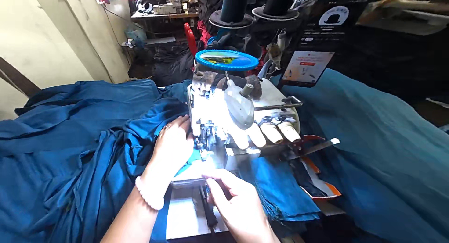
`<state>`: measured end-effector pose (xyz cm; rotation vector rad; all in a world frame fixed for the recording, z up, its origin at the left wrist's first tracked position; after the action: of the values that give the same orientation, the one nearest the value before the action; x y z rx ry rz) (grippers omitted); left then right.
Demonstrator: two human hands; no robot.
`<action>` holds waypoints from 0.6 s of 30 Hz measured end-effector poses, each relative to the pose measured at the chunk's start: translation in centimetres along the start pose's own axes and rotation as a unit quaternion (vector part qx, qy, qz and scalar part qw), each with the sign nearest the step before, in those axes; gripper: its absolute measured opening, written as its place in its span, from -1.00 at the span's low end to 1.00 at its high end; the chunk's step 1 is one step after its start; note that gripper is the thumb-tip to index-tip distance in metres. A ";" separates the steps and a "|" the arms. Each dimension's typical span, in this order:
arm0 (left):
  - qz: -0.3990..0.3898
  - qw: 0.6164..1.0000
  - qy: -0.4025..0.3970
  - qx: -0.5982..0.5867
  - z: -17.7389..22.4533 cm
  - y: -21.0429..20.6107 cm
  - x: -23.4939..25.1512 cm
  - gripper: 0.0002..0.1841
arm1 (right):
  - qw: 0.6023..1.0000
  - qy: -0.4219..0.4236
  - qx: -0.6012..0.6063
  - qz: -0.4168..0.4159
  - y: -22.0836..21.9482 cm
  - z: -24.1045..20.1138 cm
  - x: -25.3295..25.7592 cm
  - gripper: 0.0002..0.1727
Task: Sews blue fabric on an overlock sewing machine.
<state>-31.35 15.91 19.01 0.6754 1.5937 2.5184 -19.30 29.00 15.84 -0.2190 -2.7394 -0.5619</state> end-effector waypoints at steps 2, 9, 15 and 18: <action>0.017 1.000 -0.012 -0.005 -0.2 0.3 0.8 -0.70 | 1.000 -0.011 0.012 -0.001 0.0 -0.2 -0.4 -0.75; 0.157 0.975 0.078 -0.134 -1.7 2.1 -1.0 -0.87 | 0.999 -0.012 0.036 -0.022 0.8 -1.6 -0.4 -0.80; 0.283 0.889 0.131 -0.334 -1.1 4.0 -9.7 -0.83 | 0.998 0.052 0.024 0.001 0.8 -2.5 1.0 -0.76; 0.233 0.877 0.084 -0.411 1.7 3.6 -12.9 -0.92 | 0.993 0.095 0.042 -0.051 -0.4 -2.4 0.9 -0.61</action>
<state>-18.49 11.81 18.66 0.7693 0.2395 3.2579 -19.56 27.69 18.10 -0.0045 -2.5925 -0.4664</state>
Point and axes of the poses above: each hand's wrist, its own x-axis towards the middle knuckle, its own y-axis out of the back of the hand, z = x × y, the point moved 6 cm from there along x, towards the middle knuckle, and after that the axes turned 3 degrees about y, right-handed, at the moved point
